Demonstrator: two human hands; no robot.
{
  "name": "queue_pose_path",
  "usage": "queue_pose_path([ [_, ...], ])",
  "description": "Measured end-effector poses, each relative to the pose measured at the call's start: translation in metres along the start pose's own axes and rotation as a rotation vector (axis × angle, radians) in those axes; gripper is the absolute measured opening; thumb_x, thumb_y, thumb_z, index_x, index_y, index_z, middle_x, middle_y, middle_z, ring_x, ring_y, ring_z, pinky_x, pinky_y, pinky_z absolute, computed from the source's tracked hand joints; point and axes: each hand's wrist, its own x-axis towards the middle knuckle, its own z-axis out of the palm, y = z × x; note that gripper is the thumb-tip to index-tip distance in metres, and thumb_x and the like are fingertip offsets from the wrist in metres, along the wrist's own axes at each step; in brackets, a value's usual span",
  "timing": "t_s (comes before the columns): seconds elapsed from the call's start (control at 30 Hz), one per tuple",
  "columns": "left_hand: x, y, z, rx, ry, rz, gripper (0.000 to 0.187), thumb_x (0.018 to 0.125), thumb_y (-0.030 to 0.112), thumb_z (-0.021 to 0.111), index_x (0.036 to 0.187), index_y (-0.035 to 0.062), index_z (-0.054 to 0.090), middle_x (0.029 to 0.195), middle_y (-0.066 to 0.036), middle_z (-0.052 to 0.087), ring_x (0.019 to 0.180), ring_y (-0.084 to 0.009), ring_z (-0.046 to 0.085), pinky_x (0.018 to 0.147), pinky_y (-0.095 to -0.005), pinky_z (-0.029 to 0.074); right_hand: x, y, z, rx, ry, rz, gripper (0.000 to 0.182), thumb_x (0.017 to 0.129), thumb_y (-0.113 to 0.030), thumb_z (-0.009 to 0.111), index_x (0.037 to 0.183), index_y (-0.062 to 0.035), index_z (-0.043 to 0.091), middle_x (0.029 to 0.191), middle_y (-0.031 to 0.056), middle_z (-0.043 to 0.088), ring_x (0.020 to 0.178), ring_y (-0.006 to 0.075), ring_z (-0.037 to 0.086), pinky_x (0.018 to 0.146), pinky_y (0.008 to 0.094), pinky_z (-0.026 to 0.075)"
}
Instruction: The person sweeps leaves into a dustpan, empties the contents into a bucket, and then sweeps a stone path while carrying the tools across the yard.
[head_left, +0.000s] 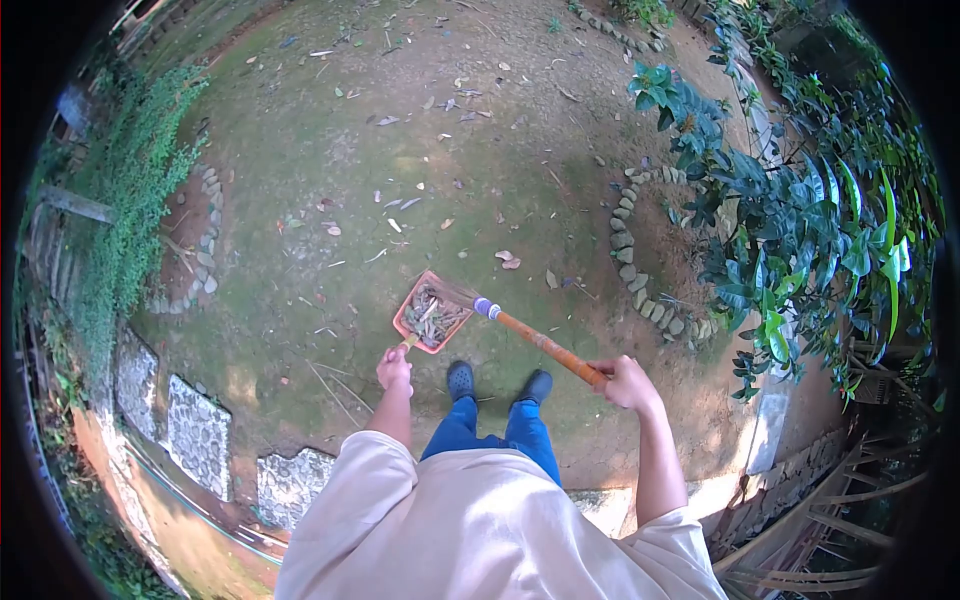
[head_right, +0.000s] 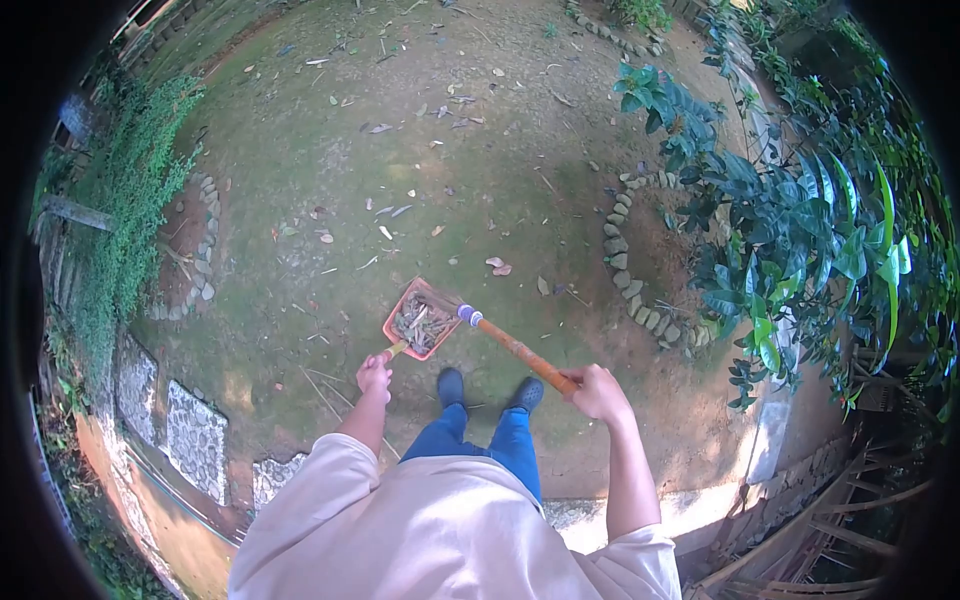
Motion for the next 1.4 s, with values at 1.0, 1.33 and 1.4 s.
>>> queue_pose_path([
  [1.0, 0.021, -0.021, -0.015, 0.296, 0.106, 0.224, 0.048, 0.083, 0.039, 0.075, 0.124, 0.0148, 0.071, 0.111, -0.011, 0.074, 0.098, -0.0251, 0.072, 0.091, -0.0366, 0.053, -0.067, 0.042, 0.029, 0.264, -0.049, 0.157, 0.050, 0.076, -0.007, 0.072, 0.126, -0.0036, 0.069, 0.090, 0.0132, 0.075, 0.057, 0.0133, 0.063, 0.056, 0.0302, 0.052],
  [1.33, -0.019, 0.000, -0.023, 0.212, 0.040, 0.186, 0.044, 0.086, 0.025, 0.072, 0.126, 0.0083, 0.069, 0.107, -0.006, 0.072, 0.075, -0.0156, 0.069, 0.068, -0.0289, 0.057, -0.089, 0.042, 0.016, 0.273, 0.106, 0.176, 0.051, 0.075, -0.006, 0.072, 0.126, -0.0039, 0.069, 0.083, 0.0136, 0.074, 0.057, 0.0140, 0.063, 0.057, 0.0318, 0.052],
  [1.4, -0.022, 0.002, -0.022, 0.230, 0.035, 0.172, 0.044, 0.087, 0.024, 0.071, 0.127, 0.0078, 0.068, 0.106, -0.006, 0.072, 0.074, -0.0155, 0.068, 0.068, -0.0289, 0.056, -0.087, 0.035, 0.014, 0.256, 0.129, 0.193, 0.051, 0.075, -0.008, 0.073, 0.125, -0.0043, 0.069, 0.086, 0.0168, 0.074, 0.063, 0.0180, 0.068, 0.064, 0.0339, 0.054],
])
